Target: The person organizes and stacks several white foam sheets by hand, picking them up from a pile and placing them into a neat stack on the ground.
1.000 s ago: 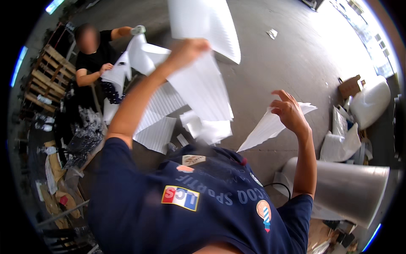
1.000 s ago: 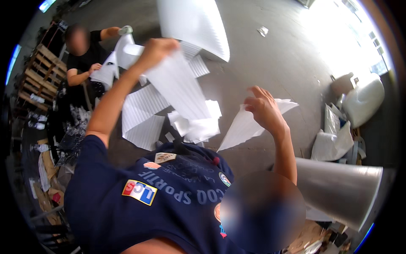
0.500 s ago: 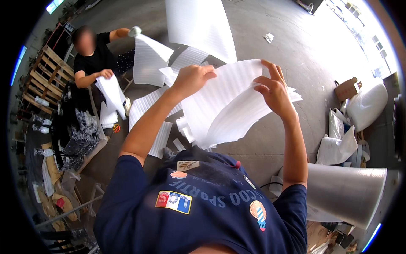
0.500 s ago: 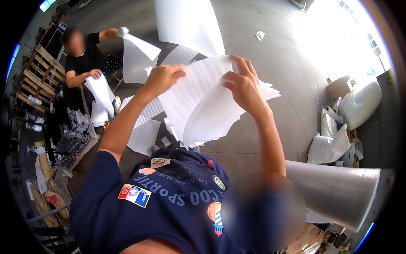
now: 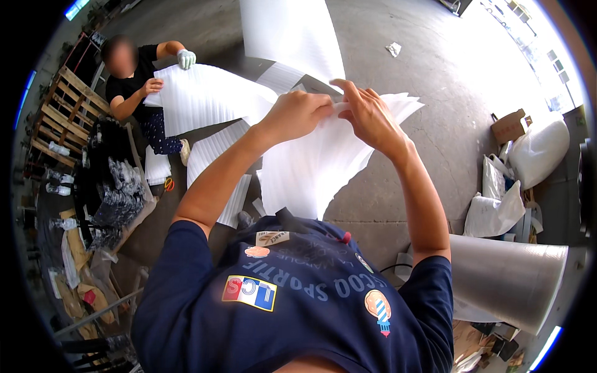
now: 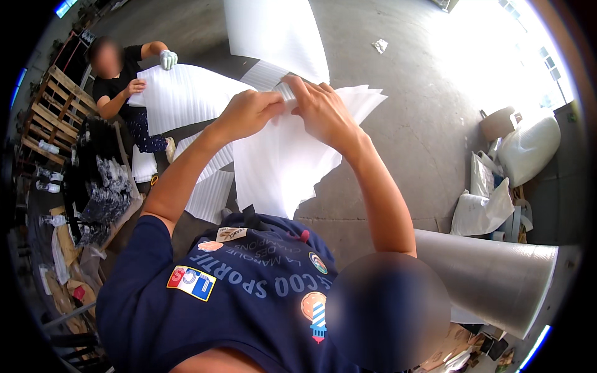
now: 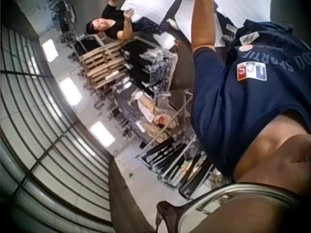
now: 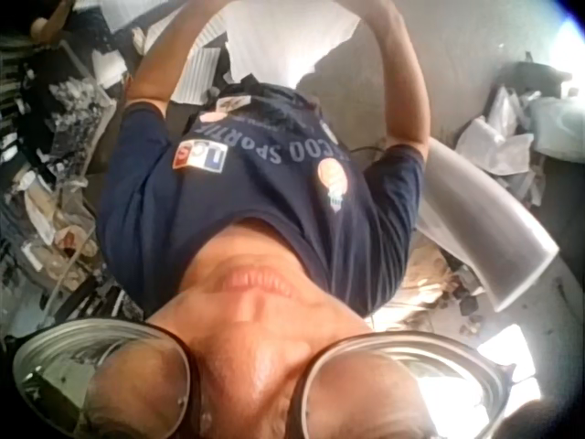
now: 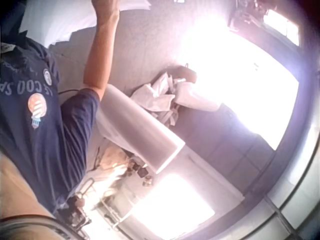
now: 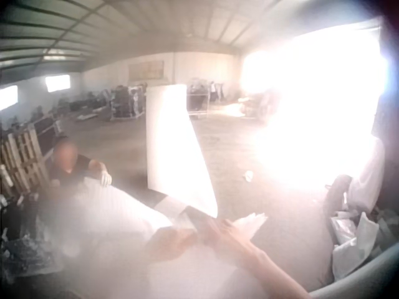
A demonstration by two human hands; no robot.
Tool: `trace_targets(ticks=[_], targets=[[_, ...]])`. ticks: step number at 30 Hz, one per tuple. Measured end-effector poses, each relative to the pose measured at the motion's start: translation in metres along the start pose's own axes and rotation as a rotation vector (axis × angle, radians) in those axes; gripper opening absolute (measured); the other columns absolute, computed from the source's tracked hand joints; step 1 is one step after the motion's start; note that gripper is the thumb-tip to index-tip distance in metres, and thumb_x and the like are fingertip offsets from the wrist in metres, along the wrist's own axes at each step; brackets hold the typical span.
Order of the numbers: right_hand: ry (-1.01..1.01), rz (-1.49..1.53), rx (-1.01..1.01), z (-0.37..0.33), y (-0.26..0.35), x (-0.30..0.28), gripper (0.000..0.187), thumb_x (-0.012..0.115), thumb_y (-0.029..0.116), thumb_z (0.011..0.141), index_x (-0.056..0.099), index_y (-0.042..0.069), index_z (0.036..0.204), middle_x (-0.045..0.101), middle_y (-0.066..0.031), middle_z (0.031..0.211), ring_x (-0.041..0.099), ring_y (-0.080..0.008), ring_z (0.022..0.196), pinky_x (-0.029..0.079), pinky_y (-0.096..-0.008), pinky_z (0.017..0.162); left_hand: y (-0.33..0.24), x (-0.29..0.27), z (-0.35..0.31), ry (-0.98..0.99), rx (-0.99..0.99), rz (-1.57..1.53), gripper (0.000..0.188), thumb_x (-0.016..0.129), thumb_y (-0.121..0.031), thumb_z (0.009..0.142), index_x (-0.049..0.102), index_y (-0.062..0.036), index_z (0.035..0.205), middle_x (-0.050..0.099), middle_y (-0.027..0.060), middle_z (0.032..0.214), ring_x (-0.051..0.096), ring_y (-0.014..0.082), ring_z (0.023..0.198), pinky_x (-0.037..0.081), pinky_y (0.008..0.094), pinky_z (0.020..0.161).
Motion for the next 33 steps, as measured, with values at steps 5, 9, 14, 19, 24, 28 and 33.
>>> trace_targets(ticks=[5, 9, 14, 19, 24, 28, 33], targets=[[0.008, -0.037, -0.095, -0.001, 0.009, 0.000, 0.008, 0.061, 0.001, 0.070, 0.061, 0.005, 0.077, 0.056, -0.0049, 0.075, 0.054, -0.0215, 0.072, 0.040, -0.0299, 0.069, 0.018, 0.005, 0.004, -0.037, -0.089, -0.120, 0.020, 0.050, -0.015, 0.088, 0.062, -0.0033, 0.077, 0.061, 0.0066, 0.062, 0.058, 0.0184, 0.055, 0.045, 0.0295, 0.055], [-0.143, -0.073, -0.184, -0.026, 0.021, -0.011, 0.015, 0.064, 0.000, 0.065, 0.062, 0.005, 0.079, 0.053, -0.0053, 0.071, 0.052, -0.0207, 0.069, 0.041, -0.0315, 0.067, 0.078, 0.008, 0.012, -0.046, -0.359, -0.496, 0.019, 0.051, -0.014, 0.087, 0.062, -0.0037, 0.076, 0.058, 0.0003, 0.060, 0.052, 0.0093, 0.054, 0.041, 0.0249, 0.052], [0.328, -0.109, -0.124, -0.139, 0.000, 0.010, 0.017, 0.061, -0.001, 0.063, 0.063, 0.008, 0.077, 0.054, -0.0053, 0.074, 0.054, -0.0209, 0.077, 0.039, -0.0387, 0.090, 0.225, -0.096, -0.021, -0.387, -0.304, -0.096, 0.019, 0.053, -0.017, 0.084, 0.063, -0.0021, 0.079, 0.061, 0.0065, 0.064, 0.058, 0.0146, 0.060, 0.044, 0.0291, 0.058], [1.131, -0.162, 0.426, -0.412, -0.109, 0.057, 0.007, 0.067, 0.011, 0.061, 0.067, 0.014, 0.067, 0.061, -0.0049, 0.064, 0.060, -0.0224, 0.066, 0.045, -0.0343, 0.071, 0.272, -0.209, -0.068, -0.446, -0.385, 0.350, 0.027, 0.050, -0.024, 0.088, 0.063, -0.0017, 0.082, 0.061, 0.0074, 0.066, 0.057, 0.0162, 0.061, 0.043, 0.0319, 0.056], [0.657, -0.090, 0.500, -0.322, -0.112, 0.006, 0.007, 0.061, 0.003, 0.064, 0.062, 0.010, 0.067, 0.058, -0.0053, 0.074, 0.057, -0.0225, 0.081, 0.037, -0.0361, 0.076, 0.219, -0.184, -0.050, -0.392, -0.270, 0.375, 0.021, 0.054, -0.024, 0.085, 0.063, -0.0057, 0.088, 0.063, 0.0126, 0.074, 0.060, 0.0273, 0.069, 0.045, 0.0367, 0.062], [0.338, -0.155, 0.215, -0.154, -0.051, -0.014, 0.006, 0.062, 0.002, 0.067, 0.059, 0.005, 0.071, 0.052, -0.0075, 0.073, 0.053, -0.0242, 0.074, 0.037, -0.0345, 0.071, 0.096, -0.063, -0.003, -0.172, -0.159, 0.212, 0.018, 0.053, -0.022, 0.083, 0.065, -0.0086, 0.082, 0.065, 0.0117, 0.073, 0.063, 0.0290, 0.072, 0.048, 0.0379, 0.065], [0.186, 0.120, 0.122, -0.043, 0.003, 0.003, 0.016, 0.066, -0.007, 0.063, 0.063, 0.001, 0.076, 0.056, -0.0150, 0.105, 0.060, -0.0257, 0.080, 0.048, -0.0361, 0.071, -0.015, 0.004, 0.011, -0.136, 0.074, 0.059, 0.014, 0.058, -0.018, 0.082, 0.064, -0.0079, 0.075, 0.063, 0.0131, 0.068, 0.062, 0.0305, 0.063, 0.049, 0.0385, 0.060]])
Point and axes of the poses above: each hand's wrist, its own z-axis towards the middle knuckle, its own x-axis out of the palm, y = z × x, the point moved 10 cm from there along z, towards the middle knuckle
